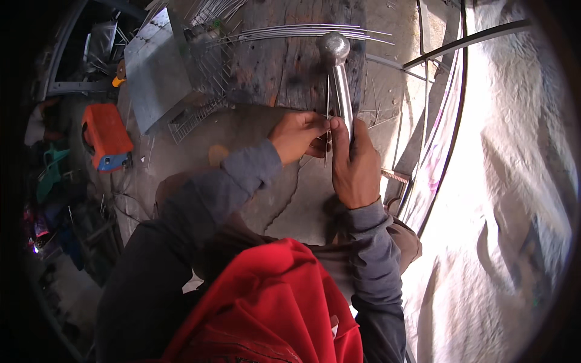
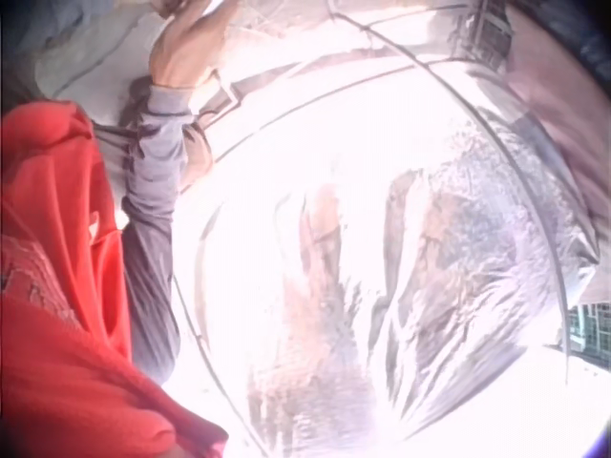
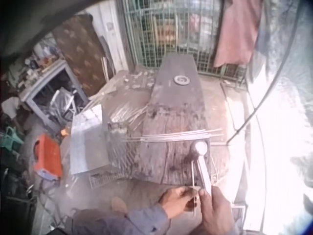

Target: Straighten or shape metal rods using a hammer on a wooden block workbench.

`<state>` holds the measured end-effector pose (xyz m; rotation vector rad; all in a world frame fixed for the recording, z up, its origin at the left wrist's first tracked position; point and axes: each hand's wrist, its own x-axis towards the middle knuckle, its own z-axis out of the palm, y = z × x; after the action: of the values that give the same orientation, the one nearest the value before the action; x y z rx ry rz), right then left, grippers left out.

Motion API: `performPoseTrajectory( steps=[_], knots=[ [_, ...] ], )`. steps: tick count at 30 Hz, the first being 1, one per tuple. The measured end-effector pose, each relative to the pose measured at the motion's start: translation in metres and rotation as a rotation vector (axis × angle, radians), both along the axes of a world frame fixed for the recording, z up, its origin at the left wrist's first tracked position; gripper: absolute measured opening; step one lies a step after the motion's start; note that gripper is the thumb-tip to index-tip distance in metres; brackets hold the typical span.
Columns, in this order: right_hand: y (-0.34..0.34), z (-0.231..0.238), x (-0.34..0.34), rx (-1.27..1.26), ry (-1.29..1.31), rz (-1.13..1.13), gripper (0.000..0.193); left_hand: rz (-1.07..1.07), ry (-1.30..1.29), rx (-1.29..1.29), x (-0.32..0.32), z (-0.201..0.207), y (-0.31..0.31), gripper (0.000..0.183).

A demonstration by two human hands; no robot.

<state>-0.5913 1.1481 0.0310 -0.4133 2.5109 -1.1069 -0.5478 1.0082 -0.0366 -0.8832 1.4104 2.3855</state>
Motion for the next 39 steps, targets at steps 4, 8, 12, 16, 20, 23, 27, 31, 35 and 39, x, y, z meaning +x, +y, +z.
performPoseTrajectory(
  steps=[4,8,12,16,20,23,27,31,35,39],
  knots=[
    [0.002,0.025,0.007,-0.198,-0.088,-0.078,0.038,-0.046,0.023,0.013,0.001,0.001,-0.001,0.028],
    [0.007,0.012,0.003,-0.022,-0.035,-0.038,0.04,-0.039,-0.001,0.004,-0.001,0.001,-0.001,0.03],
    [0.013,0.011,0.003,-0.145,-0.05,-0.071,0.042,-0.031,-0.001,-0.03,-0.002,0.003,0.004,0.033],
    [0.012,0.008,0.005,-0.287,-0.129,-0.106,0.04,-0.038,0.015,-0.021,-0.001,0.004,0.002,0.034],
    [0.009,0.008,0.005,-0.045,-0.09,-0.02,0.038,-0.034,0.006,-0.023,-0.002,-0.001,0.002,0.032],
    [0.008,0.006,0.008,-0.235,-0.03,-0.082,0.037,-0.038,0.006,-0.025,-0.002,0.002,0.002,0.032],
    [0.012,-0.001,-0.003,-0.004,-0.03,-0.003,0.039,0.02,0.014,-0.027,-0.003,0.003,0.006,0.026],
    [0.007,0.005,0.002,-0.142,-0.018,-0.026,0.04,-0.045,0.006,-0.017,0.0,-0.001,0.001,0.03],
    [0.009,-0.008,-0.007,-0.088,0.007,-0.088,0.044,-0.044,0.011,-0.022,-0.001,0.002,0.001,0.034],
    [0.012,-0.002,-0.018,-0.122,-0.267,-0.164,0.048,-0.057,-0.004,-0.033,0.004,0.006,-0.004,0.037]
  ],
)
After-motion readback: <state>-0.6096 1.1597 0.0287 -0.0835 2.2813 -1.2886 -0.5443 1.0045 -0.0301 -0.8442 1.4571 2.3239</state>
